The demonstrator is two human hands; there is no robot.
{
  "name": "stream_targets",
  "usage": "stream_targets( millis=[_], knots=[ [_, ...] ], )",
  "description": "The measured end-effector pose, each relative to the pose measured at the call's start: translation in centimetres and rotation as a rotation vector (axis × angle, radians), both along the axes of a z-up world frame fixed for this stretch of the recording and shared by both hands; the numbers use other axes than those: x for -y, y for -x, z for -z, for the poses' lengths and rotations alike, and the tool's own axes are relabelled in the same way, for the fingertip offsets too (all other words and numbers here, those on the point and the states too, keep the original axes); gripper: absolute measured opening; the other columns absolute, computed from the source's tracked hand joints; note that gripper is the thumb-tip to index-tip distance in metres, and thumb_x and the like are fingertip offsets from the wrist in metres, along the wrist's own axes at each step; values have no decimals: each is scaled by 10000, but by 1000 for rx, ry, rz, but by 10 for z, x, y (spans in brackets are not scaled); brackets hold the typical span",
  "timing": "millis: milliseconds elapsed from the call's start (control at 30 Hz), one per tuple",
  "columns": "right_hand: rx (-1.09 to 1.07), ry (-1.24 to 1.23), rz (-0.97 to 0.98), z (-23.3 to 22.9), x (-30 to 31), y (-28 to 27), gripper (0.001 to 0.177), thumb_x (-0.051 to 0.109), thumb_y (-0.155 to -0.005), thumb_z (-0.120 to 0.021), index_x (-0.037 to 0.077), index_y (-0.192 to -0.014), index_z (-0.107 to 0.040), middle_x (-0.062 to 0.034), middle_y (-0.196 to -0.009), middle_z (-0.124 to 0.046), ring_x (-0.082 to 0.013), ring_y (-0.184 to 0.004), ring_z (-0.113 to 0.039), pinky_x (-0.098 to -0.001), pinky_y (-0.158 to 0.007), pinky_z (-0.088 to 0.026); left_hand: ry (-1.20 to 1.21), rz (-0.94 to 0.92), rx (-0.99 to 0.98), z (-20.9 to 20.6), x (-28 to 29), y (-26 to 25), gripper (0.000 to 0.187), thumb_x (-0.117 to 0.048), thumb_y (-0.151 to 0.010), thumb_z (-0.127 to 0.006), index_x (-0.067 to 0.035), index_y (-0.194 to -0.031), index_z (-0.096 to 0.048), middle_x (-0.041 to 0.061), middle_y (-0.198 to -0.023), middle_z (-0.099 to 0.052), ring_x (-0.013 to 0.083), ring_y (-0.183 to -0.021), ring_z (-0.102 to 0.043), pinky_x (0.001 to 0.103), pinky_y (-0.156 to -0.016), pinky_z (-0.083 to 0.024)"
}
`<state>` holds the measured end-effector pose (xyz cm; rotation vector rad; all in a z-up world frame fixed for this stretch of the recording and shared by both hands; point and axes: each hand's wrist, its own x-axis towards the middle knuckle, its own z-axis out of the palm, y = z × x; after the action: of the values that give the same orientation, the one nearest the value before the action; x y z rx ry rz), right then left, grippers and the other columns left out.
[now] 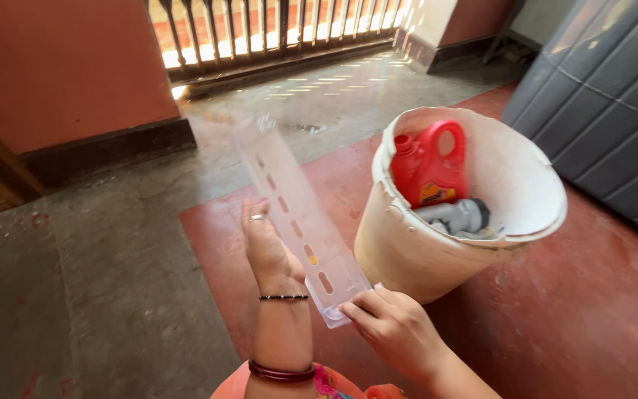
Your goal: The person empties a bucket of miscellaneous items onto the floor, then uses a cloth to wipe the exterior of a small jar and a plastic tray. The person handles the items one at a time and places them on the floor.
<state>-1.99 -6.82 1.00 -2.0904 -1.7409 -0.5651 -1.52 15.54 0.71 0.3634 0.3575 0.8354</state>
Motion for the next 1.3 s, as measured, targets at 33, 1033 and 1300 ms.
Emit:
stream_targets(
  millis=[33, 1033, 1300],
  knots=[
    [-35, 51, -22, 11, -7, -7, 261, 103, -750, -727, 118, -1011, -725, -20, -885, -623, -239, -762, -637, -400, -722, -531, 50, -16, -44, 1, -4, 2, 584, -247, -903, -518, -90, -1461, -455, 101, -1413, -521, 263, -1307, -514, 453, -1065, -443],
    [-123, -112, 572, -113, 23, -114, 214, 251, -921, -685, 139, -1085, -766, -86, -963, -744, -278, -724, -689, -412, -649, -537, -745, 249, -215, -20, 53, -11, 483, -280, -977, -616, -58, -1406, -596, 91, -1435, -610, 216, -1353, -547, 397, -1151, -407],
    [-793, 388, 792, -91, 54, -94, 288, 464, -812, -735, 184, -824, -804, -87, -720, -777, -225, -668, -766, -336, -665, -589, -962, 315, -436, 1, 83, -33, 793, -280, -846, -805, -25, -1483, -406, 178, -1504, -473, 274, -1413, -457, 376, -1120, -381]
  ],
)
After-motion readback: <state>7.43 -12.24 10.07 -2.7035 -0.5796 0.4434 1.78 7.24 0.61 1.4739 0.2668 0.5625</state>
